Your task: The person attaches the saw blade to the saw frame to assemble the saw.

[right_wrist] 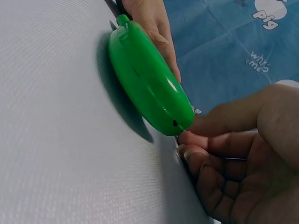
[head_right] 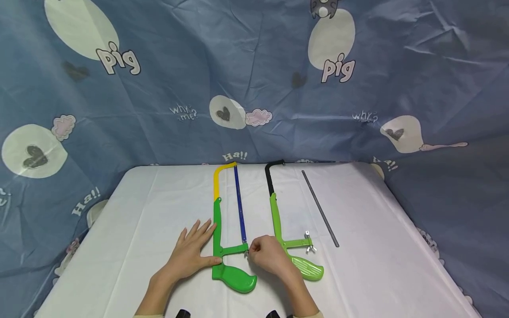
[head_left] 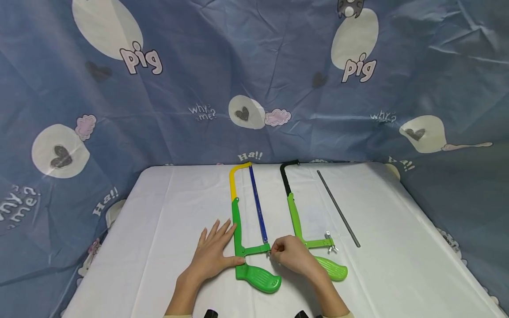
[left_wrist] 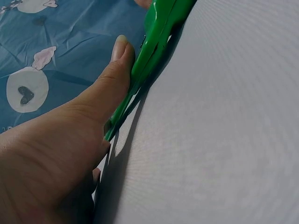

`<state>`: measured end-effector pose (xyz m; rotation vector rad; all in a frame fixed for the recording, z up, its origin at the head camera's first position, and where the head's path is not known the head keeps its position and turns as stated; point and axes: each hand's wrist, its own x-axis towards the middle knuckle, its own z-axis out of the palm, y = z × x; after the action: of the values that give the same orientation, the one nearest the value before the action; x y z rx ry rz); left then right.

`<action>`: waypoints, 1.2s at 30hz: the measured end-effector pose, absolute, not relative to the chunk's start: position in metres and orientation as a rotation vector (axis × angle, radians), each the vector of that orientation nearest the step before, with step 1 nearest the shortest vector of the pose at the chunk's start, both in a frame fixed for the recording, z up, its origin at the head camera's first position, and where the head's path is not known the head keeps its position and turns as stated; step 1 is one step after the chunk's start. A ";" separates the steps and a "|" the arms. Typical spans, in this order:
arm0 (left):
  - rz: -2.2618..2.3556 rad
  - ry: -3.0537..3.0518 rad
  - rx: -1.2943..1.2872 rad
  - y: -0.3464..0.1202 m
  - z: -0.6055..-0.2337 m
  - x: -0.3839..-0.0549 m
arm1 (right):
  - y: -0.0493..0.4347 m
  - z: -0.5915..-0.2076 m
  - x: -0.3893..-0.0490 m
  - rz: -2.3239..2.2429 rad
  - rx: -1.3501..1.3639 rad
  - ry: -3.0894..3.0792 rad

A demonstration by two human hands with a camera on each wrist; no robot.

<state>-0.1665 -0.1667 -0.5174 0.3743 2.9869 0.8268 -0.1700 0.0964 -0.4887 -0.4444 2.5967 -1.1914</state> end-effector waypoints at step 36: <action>0.823 2.980 0.368 -0.168 -0.519 -0.166 | 0.096 -0.489 -0.172 -1.271 -0.369 2.561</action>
<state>-0.1657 -0.1678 -0.5188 0.3685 2.9796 0.8228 -0.1716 0.0964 -0.4888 -0.3694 2.5615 -1.2712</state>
